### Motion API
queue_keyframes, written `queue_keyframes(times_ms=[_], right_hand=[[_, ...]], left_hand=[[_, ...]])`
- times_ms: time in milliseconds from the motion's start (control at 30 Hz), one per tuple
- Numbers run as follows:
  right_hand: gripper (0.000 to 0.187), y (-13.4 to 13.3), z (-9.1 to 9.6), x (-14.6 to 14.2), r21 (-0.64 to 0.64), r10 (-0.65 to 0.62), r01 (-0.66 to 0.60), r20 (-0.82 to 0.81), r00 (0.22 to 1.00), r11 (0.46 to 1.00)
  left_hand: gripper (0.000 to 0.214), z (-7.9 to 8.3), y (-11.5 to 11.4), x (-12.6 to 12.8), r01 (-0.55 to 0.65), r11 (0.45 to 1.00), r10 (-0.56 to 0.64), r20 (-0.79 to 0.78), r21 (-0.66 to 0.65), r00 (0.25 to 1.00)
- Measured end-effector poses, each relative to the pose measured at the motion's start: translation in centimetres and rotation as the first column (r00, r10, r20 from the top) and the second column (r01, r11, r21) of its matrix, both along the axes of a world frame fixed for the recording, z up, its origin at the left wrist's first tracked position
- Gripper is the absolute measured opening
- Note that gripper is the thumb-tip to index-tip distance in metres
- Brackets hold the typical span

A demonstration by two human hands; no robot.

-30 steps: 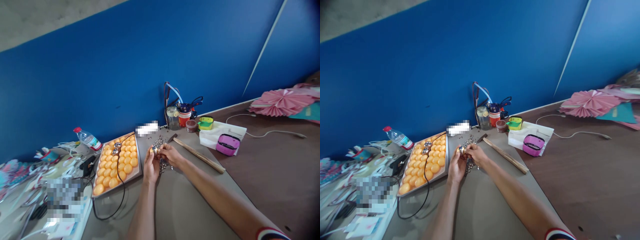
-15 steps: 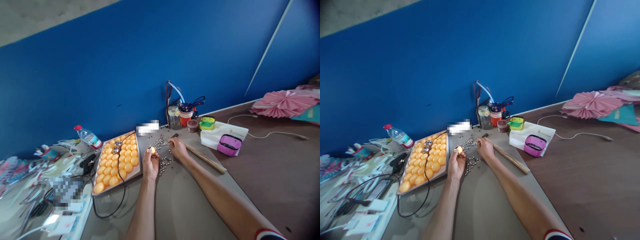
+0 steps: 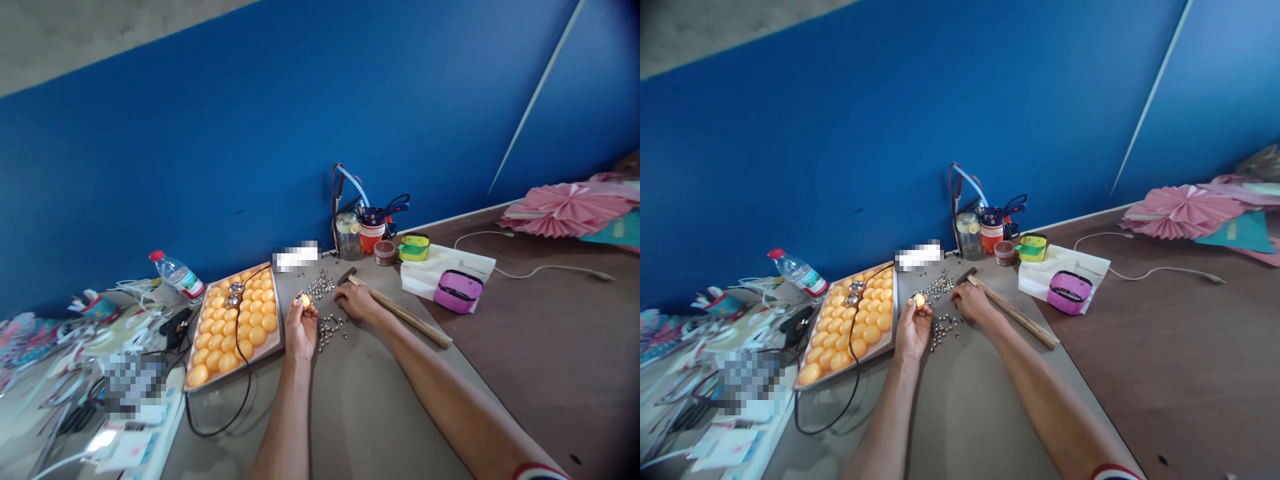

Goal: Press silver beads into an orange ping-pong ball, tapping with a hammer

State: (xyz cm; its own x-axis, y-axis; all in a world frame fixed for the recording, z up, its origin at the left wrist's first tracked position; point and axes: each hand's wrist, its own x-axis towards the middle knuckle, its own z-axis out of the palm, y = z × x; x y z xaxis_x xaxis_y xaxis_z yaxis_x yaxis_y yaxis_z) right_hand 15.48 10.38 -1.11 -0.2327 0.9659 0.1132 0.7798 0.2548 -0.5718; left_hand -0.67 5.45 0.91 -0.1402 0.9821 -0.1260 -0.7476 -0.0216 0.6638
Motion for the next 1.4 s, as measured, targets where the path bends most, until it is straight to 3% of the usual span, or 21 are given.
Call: queue_keyframes(times_ms=[133, 267, 333, 433, 500, 567, 667, 800, 967, 1067, 1400], right_hand=[[0.018, -0.1, -0.4, -0.3, 0.065, -0.016, 0.017, -0.009, 1.000, 0.998], [0.016, 0.0, -0.6, -0.6, 0.121, -0.055, 0.093, -0.289, 0.956, 0.988], [0.016, 0.0, -0.4, -0.8, 0.038, -0.071, 0.105, -0.509, 0.858, 0.994], [0.013, 0.0, 0.2, -1.3, -0.099, -0.103, 0.039, -0.798, 0.593, 0.994], [0.017, -0.1, 0.6, -1.8, -0.133, -0.119, -0.007, -0.906, 0.406, 0.991], [0.022, -0.4, 1.0, -2.2, -0.162, -0.134, -0.079, -0.952, 0.274, 0.984], [0.027, -1.1, 1.4, -2.8, -0.208, -0.170, -0.249, -0.971, 0.166, 0.946], [0.028, -2.2, 2.3, -3.4, -0.219, -0.201, -0.439, -0.976, 0.087, 0.871], [0.024, -2.2, 2.5, -3.7, -0.210, -0.261, -0.411, -0.963, -0.071, 0.887], [0.027, -1.9, 2.0, -3.7, -0.259, -0.316, -0.384, -0.944, -0.093, 0.886], [0.030, -0.9, 0.9, -3.5, -0.336, -0.356, -0.243, -0.933, -0.044, 0.910]], left_hand=[[0.024, 0.0, 0.0, 0.0, 0.019, 1.000, -0.019, -0.006, 0.002, 1.000], [0.026, 0.1, -0.2, 0.1, 0.030, 1.000, -0.030, -0.011, 0.003, 0.999], [0.028, 0.2, -0.3, 0.1, 0.033, 0.999, -0.033, -0.007, -0.003, 0.999], [0.032, 0.4, -0.4, 0.2, 0.042, 0.999, -0.042, 0.005, -0.015, 0.999], [0.032, 0.5, -0.4, 0.2, 0.049, 0.999, -0.048, 0.023, -0.018, 0.999], [0.031, 0.6, -0.4, 0.2, 0.054, 0.998, -0.053, 0.043, -0.021, 0.998], [0.030, 0.6, -0.5, 0.1, 0.073, 0.997, -0.072, 0.062, -0.017, 0.995], [0.028, 0.5, -0.4, 0.0, 0.094, 0.995, -0.095, 0.078, 0.014, 0.992], [0.029, 0.4, -0.4, 0.1, 0.095, 0.996, -0.094, 0.052, 0.000, 0.994], [0.031, 0.4, -0.4, 0.1, 0.087, 0.996, -0.086, 0.048, -0.015, 0.995], [0.033, 0.4, -0.4, 0.1, 0.086, 0.996, -0.085, 0.022, -0.032, 0.996]])
